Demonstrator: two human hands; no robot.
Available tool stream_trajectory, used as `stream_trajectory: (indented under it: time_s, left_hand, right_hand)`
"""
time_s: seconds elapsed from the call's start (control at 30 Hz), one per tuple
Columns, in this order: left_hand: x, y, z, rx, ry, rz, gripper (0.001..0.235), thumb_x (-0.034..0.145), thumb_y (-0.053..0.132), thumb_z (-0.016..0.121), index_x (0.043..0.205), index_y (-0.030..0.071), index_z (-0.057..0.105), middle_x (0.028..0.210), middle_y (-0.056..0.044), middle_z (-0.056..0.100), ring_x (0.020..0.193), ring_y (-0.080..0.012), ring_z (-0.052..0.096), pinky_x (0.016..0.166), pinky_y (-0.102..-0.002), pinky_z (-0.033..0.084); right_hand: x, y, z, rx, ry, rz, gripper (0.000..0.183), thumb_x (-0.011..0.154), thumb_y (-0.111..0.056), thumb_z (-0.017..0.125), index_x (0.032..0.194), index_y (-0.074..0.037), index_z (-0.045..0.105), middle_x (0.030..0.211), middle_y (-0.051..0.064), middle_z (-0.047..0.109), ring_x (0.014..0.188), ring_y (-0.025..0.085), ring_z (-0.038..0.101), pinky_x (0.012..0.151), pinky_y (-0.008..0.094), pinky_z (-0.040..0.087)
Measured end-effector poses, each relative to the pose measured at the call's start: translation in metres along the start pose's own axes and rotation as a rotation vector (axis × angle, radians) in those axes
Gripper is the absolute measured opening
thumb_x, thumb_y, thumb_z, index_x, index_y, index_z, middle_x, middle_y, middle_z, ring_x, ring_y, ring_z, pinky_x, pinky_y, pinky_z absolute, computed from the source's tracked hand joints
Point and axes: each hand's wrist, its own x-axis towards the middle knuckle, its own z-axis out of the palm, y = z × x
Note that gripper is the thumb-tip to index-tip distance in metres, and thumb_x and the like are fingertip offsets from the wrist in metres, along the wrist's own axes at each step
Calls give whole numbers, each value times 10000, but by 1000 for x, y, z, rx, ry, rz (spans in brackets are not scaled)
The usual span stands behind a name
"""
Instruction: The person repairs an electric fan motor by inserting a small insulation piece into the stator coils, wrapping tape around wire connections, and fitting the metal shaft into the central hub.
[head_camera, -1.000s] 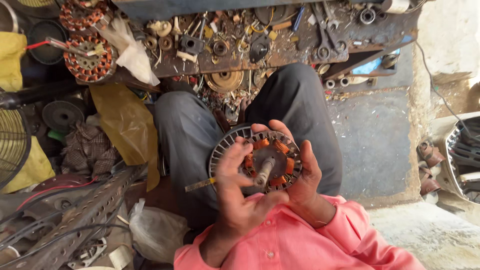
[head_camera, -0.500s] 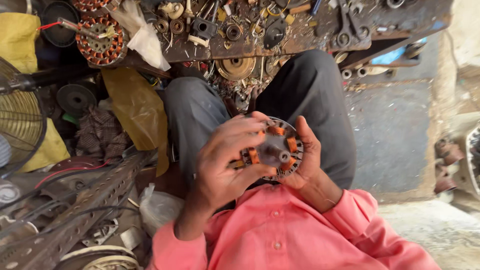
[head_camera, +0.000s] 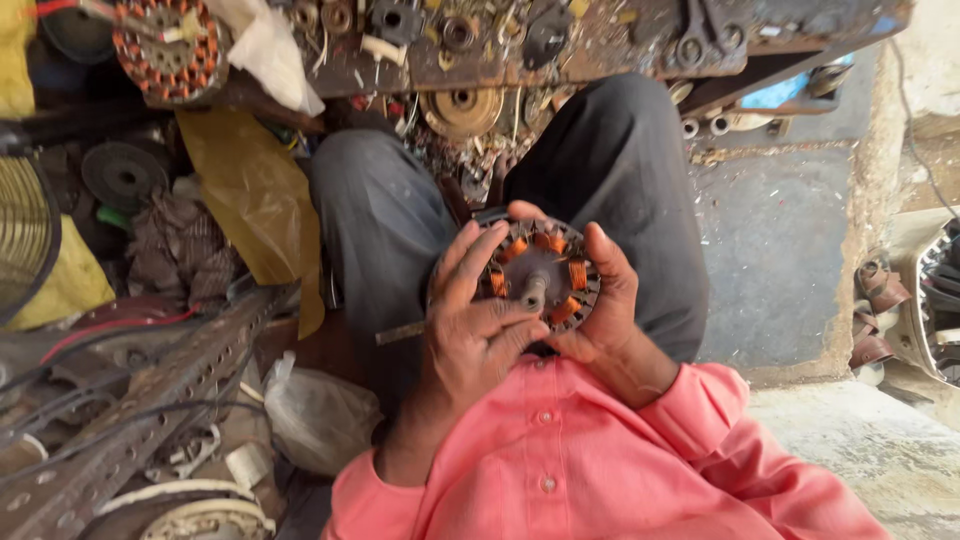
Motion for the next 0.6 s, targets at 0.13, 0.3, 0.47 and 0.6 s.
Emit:
stream_trajectory:
  time_s: [0.13, 0.3, 0.47, 0.6]
  left_hand:
    - [-5, 13, 24, -11, 157, 18, 309, 783, 277, 887, 1010, 105, 766, 1506, -213, 489, 1443, -440, 437, 1206, -558, 377]
    - [-3, 21, 37, 104, 243, 2, 203, 848, 157, 841, 1016, 128, 732, 1460, -161, 590, 1393, -384, 562, 1227, -551, 399]
    - [5, 28, 15, -462, 217, -209, 380, 931, 146, 777, 1230, 20, 579, 1216, -147, 668, 1067, -316, 706, 967, -373, 562]
    - [30, 24, -11, -135, 144, 134, 215, 973, 151, 770, 1138, 49, 677, 1100, -76, 732, 1092, -291, 738, 998, -407, 601]
  right_hand:
    - [-2, 4, -5, -18, -58, -58, 693, 1100, -452, 533, 1628, -32, 381, 1526, 245, 531, 1314, 378, 598, 1124, 496, 502]
    - [3, 12, 8, -294, -63, -239, 705, 1055, -496, 530, 1592, -94, 312, 1591, 229, 417, 1439, 445, 468, 1196, 566, 418]
    - [-1, 13, 22, -349, -91, -300, 856, 1006, -641, 502, 1643, -119, 268, 1632, 202, 370, 1526, 436, 363, 1227, 592, 387]
    - [-7, 12, 29, -127, -218, -149, 1036, 911, -779, 454, 1675, -109, 252, 1672, 196, 390, 1492, 393, 437, 1186, 526, 424]
